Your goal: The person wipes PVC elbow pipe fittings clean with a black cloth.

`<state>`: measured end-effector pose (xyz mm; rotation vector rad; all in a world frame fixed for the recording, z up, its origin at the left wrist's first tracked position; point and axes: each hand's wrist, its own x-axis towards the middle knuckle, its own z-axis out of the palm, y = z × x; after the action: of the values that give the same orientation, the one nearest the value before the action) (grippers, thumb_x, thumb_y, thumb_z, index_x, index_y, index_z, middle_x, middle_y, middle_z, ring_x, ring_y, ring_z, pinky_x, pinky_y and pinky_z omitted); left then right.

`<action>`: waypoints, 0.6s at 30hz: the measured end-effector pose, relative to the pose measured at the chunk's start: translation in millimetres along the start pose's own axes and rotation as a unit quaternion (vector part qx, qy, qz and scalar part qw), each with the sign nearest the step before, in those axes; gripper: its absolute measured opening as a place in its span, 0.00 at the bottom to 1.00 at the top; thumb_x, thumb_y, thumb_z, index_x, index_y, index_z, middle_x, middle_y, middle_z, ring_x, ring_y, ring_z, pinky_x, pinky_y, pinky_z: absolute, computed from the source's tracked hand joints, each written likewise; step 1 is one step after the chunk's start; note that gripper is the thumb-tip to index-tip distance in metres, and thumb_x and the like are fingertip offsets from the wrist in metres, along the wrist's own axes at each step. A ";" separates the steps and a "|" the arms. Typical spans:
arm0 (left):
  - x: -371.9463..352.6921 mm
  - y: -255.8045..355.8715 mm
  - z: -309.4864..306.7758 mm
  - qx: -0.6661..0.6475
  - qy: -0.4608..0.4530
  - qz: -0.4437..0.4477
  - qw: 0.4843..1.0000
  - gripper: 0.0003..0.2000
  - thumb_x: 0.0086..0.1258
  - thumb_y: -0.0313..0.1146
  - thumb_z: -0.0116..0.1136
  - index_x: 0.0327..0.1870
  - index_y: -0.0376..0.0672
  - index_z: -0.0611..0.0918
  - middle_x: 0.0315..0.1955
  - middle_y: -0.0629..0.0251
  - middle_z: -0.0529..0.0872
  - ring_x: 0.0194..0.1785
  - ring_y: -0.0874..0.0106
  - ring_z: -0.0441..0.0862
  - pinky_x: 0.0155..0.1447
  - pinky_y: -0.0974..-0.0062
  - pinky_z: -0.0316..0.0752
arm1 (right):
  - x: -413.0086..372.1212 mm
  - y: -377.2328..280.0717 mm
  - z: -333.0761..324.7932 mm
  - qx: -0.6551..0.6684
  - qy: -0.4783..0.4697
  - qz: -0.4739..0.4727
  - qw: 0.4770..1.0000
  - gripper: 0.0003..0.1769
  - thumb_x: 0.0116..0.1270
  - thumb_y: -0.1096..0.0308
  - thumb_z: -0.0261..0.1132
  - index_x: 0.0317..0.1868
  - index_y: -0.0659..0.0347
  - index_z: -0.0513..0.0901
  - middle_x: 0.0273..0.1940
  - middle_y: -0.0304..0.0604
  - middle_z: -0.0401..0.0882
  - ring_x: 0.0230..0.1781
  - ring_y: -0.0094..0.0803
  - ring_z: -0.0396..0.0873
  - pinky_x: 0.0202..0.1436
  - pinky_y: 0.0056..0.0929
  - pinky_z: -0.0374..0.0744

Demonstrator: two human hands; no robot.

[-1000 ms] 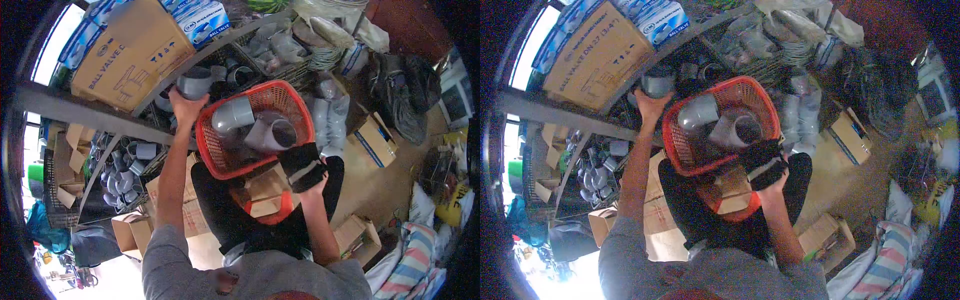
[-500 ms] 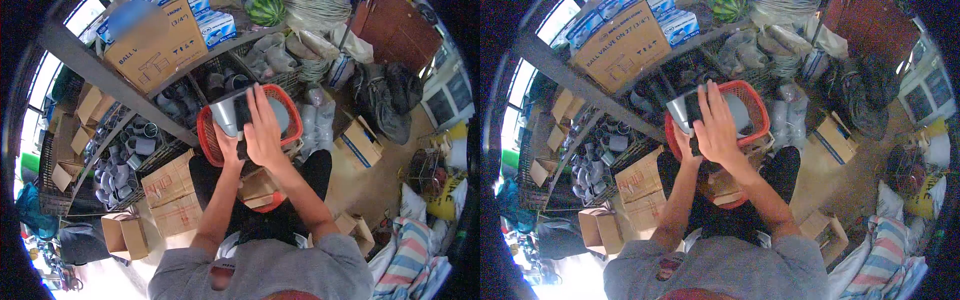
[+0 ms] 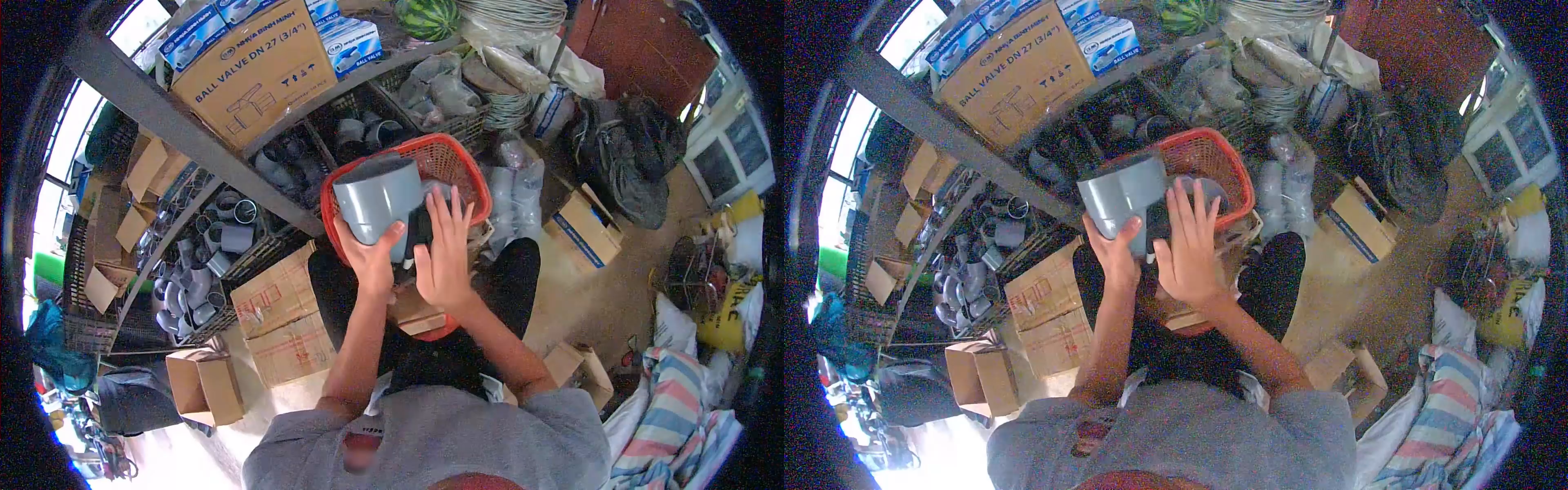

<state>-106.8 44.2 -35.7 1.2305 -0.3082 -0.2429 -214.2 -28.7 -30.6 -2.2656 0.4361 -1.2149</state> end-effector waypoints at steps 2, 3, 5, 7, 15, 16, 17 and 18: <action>-9.5 -0.4 5.2 -0.004 0.000 0.013 1.000 0.42 0.45 0.29 0.79 0.65 0.39 0.67 0.52 0.61 0.77 0.57 0.65 0.76 0.64 0.64 0.72 | 12.9 5.0 -9.8 -0.026 -0.012 0.007 1.000 0.33 0.73 0.63 0.51 0.74 0.72 0.65 0.80 0.56 0.57 0.84 0.55 0.44 0.80 0.71 0.34; -13.7 2.9 7.5 -0.008 0.004 0.028 1.000 0.42 0.46 0.29 0.79 0.64 0.39 0.67 0.53 0.60 0.77 0.57 0.65 0.76 0.64 0.64 0.72 | 22.1 11.7 -13.5 -0.048 -0.026 0.009 0.998 0.32 0.75 0.62 0.50 0.74 0.72 0.65 0.81 0.53 0.56 0.85 0.54 0.41 0.79 0.73 0.33; -19.6 15.2 1.9 0.044 -0.037 0.071 0.996 0.43 0.46 0.28 0.78 0.66 0.39 0.65 0.53 0.60 0.77 0.58 0.64 0.76 0.65 0.63 0.72 | 29.0 32.9 -10.2 -0.062 -0.039 0.046 0.996 0.31 0.77 0.62 0.47 0.75 0.72 0.64 0.82 0.49 0.54 0.85 0.53 0.39 0.79 0.73 0.31; -20.5 24.5 -1.7 0.095 -0.075 0.113 0.986 0.44 0.47 0.28 0.78 0.67 0.38 0.64 0.54 0.59 0.76 0.58 0.64 0.76 0.65 0.63 0.73 | 27.8 48.3 -7.4 0.035 -0.048 0.187 0.981 0.32 0.76 0.66 0.46 0.77 0.72 0.62 0.83 0.47 0.51 0.86 0.54 0.37 0.79 0.73 0.30; -9.7 24.7 -0.5 -0.025 0.019 0.028 0.999 0.49 0.39 0.36 0.84 0.64 0.36 0.65 0.55 0.57 0.75 0.60 0.65 0.75 0.66 0.63 0.71 | 19.7 -3.7 -17.8 -0.006 -0.061 -0.007 0.998 0.34 0.72 0.67 0.52 0.76 0.72 0.61 0.78 0.58 0.61 0.82 0.51 0.55 0.81 0.70 0.32; -12.6 25.9 0.0 -0.022 0.014 0.027 0.999 0.49 0.39 0.36 0.84 0.64 0.36 0.65 0.55 0.57 0.75 0.60 0.65 0.75 0.66 0.63 0.71 | 25.9 12.8 -16.8 0.011 -0.053 -0.030 0.998 0.31 0.72 0.68 0.51 0.74 0.72 0.65 0.75 0.59 0.65 0.80 0.52 0.58 0.81 0.70 0.35; -18.5 29.5 -0.2 0.026 -0.013 0.075 0.997 0.49 0.39 0.37 0.84 0.64 0.36 0.65 0.55 0.57 0.74 0.59 0.65 0.75 0.66 0.63 0.71 | 30.4 30.6 -14.7 0.028 -0.046 -0.053 0.997 0.29 0.73 0.69 0.50 0.71 0.73 0.68 0.73 0.60 0.68 0.79 0.53 0.61 0.81 0.70 0.38; -23.2 33.9 -1.7 0.074 -0.038 0.124 0.989 0.48 0.40 0.37 0.84 0.64 0.36 0.65 0.55 0.57 0.74 0.59 0.65 0.75 0.66 0.63 0.70 | 29.8 50.3 -8.5 0.047 -0.032 -0.058 0.997 0.24 0.74 0.70 0.49 0.66 0.74 0.73 0.69 0.62 0.73 0.76 0.53 0.65 0.82 0.64 0.46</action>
<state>-127.2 64.5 -6.4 1.3172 -0.5495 -0.0537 -206.8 -87.0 -36.3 -2.2679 0.2220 -1.1903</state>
